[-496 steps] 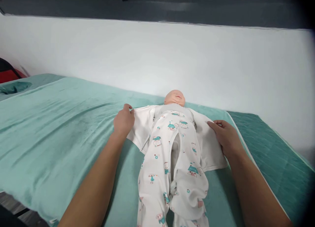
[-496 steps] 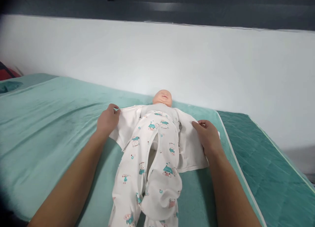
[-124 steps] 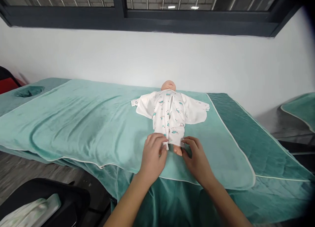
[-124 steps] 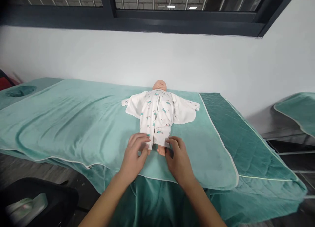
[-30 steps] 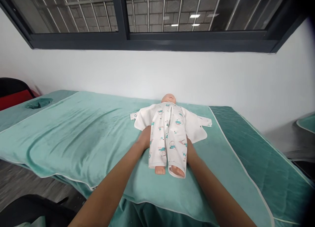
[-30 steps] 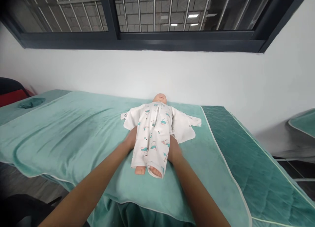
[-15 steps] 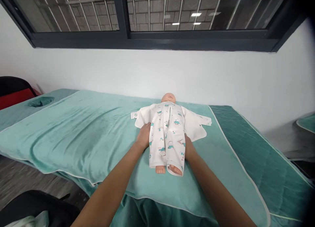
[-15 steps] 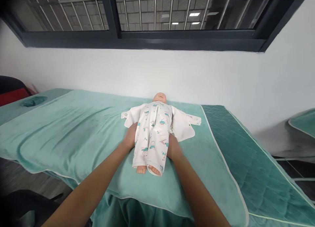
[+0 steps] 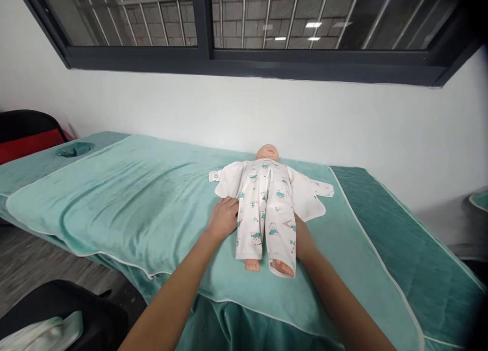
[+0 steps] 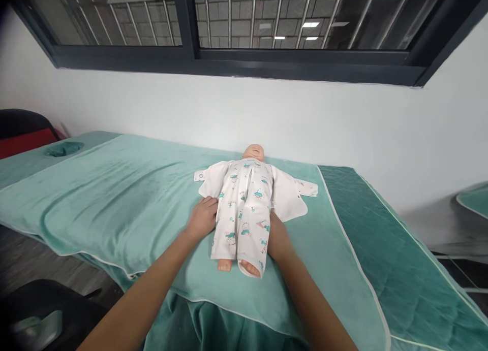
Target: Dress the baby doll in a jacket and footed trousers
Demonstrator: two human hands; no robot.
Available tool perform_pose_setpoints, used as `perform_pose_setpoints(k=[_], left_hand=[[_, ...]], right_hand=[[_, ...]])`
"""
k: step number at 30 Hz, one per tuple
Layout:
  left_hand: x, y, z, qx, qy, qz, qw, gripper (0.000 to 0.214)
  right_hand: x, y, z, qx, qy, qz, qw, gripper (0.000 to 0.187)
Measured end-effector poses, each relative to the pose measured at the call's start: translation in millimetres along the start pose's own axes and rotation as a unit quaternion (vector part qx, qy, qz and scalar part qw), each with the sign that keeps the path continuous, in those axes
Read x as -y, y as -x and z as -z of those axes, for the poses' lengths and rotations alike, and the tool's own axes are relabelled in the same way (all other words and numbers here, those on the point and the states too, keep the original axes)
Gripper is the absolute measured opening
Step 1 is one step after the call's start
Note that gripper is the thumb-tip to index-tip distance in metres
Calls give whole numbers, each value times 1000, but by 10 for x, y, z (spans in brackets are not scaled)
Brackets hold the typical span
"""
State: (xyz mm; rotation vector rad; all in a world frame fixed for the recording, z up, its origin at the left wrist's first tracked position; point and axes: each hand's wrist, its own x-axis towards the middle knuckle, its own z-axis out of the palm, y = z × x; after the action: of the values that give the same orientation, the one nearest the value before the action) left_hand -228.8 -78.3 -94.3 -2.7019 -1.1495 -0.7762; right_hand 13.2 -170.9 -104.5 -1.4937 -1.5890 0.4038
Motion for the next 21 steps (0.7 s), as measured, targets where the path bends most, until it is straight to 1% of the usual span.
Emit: perform_pose_setpoints(k=[3,5,6,8,10,11,12,14,15,17,19,21], left_hand=[[23,-9,16,11,67,64,996,21],[90,-27,9,4,95,111,989,22],[140,-42,-2,-4,99,133,986,22],[260,-87,-35,-24,98,181,978,23],[378,-149,-74,-42,87,232,968,22],[427,-186,-93,-50,80,255,962,22],[466,-224,-110,-57,69,277,957,21],[511,-301,-140,-65,32,322,944,24],[520,-337,-153,-64,9,343,937,28],[519,-393,-176,-60,-34,381,922,36],[510,-425,-195,-57,-59,401,912,43],[503,-436,-207,-57,-72,410,908,45]], right_hand=[[26,102,40,43,74,58,995,26],[-19,106,92,40,74,57,995,23],[-71,85,135,23,66,50,996,23],[-240,9,263,-43,71,37,996,22],[-474,-89,433,-122,122,19,985,24],[-596,-136,521,-157,159,-3,975,26],[-706,-178,603,-178,195,-33,964,30],[-857,-236,724,-192,253,-119,941,40],[-886,-253,759,-184,277,-158,930,45],[-862,-265,785,-151,318,-216,911,53],[-780,-261,778,-111,337,-256,899,57],[-712,-256,766,-78,336,-293,892,57]])
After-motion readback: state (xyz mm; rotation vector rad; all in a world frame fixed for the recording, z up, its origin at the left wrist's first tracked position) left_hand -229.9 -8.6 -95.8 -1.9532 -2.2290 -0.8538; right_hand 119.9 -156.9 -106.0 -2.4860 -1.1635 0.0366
